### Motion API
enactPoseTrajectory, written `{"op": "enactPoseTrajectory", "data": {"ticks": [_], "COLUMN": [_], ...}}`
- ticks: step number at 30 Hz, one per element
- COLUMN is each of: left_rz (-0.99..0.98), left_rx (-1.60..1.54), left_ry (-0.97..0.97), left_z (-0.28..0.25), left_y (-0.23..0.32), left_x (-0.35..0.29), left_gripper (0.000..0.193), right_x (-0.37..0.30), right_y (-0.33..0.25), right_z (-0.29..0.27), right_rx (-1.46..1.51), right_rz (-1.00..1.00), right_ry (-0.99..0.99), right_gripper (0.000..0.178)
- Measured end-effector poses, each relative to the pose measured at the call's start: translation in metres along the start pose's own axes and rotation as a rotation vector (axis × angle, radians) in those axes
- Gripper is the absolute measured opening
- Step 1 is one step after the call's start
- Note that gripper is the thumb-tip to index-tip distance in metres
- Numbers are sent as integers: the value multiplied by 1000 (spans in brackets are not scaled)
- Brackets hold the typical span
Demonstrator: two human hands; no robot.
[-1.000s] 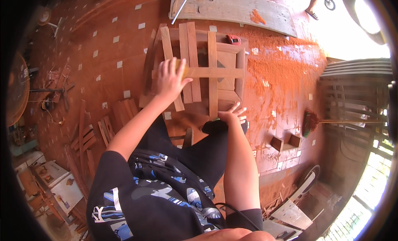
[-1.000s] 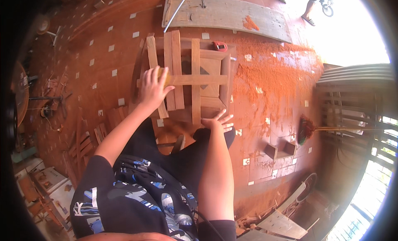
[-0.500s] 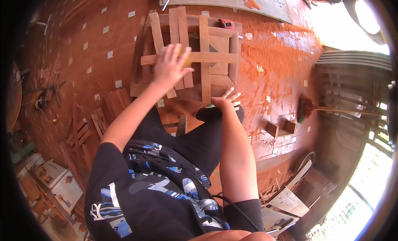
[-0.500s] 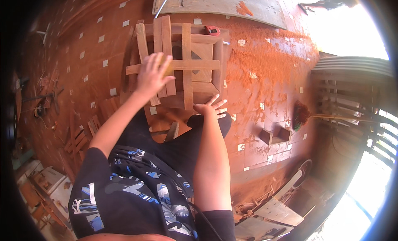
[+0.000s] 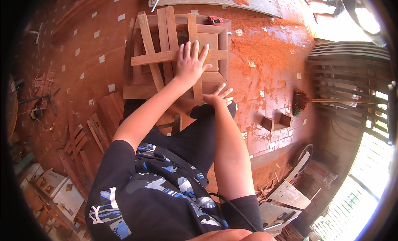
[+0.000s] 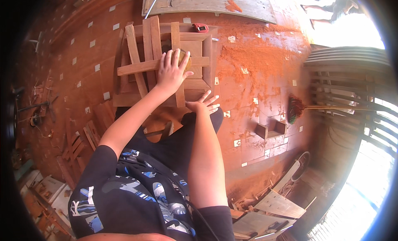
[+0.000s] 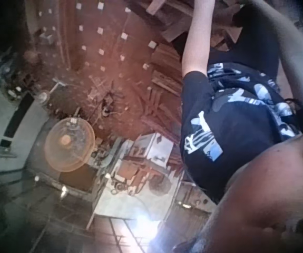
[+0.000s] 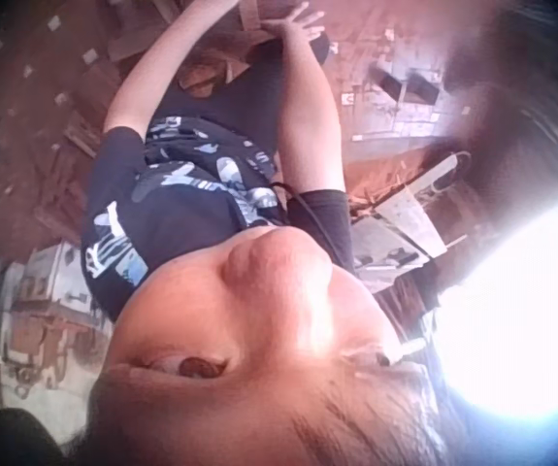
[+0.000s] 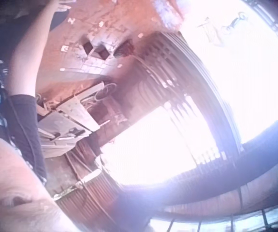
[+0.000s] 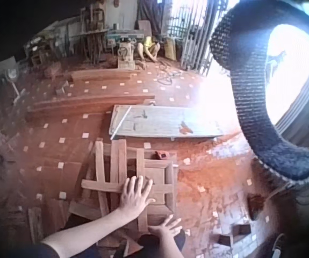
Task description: The person sits on the floor and sands several small wooden pieces using a sanding block. They handle the pieces one at a time, rubbing the sanding block over the surfaces and edges, then placing them back into a pile.
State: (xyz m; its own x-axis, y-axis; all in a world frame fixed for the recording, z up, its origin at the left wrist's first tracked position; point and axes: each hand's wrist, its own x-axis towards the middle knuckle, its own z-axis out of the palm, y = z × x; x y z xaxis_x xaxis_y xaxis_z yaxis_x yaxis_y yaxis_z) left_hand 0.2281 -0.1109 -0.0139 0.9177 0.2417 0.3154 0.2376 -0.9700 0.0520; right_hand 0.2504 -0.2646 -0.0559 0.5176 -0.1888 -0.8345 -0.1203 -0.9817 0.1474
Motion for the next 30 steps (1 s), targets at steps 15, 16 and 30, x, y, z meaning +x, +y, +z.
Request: {"op": "enactPoseTrajectory", "data": {"ticks": [15,16,30], "left_rz": [-80,-93,248], "left_rx": [129,151,-80], "left_ry": [-121,-114,-99], "left_z": [-31,-25,4], "left_y": [-126,-119,30], "left_x": [-56,-48,8], "left_gripper": [73,73,71], "right_x": [-8,-5,-3], "right_y": [-3,-2,1], "right_z": [0,3,4], "right_rx": [2,24,27], "right_rz": [-7,-9,-18], "right_ry": [-13,-4,10], "right_gripper": [146,145,150]}}
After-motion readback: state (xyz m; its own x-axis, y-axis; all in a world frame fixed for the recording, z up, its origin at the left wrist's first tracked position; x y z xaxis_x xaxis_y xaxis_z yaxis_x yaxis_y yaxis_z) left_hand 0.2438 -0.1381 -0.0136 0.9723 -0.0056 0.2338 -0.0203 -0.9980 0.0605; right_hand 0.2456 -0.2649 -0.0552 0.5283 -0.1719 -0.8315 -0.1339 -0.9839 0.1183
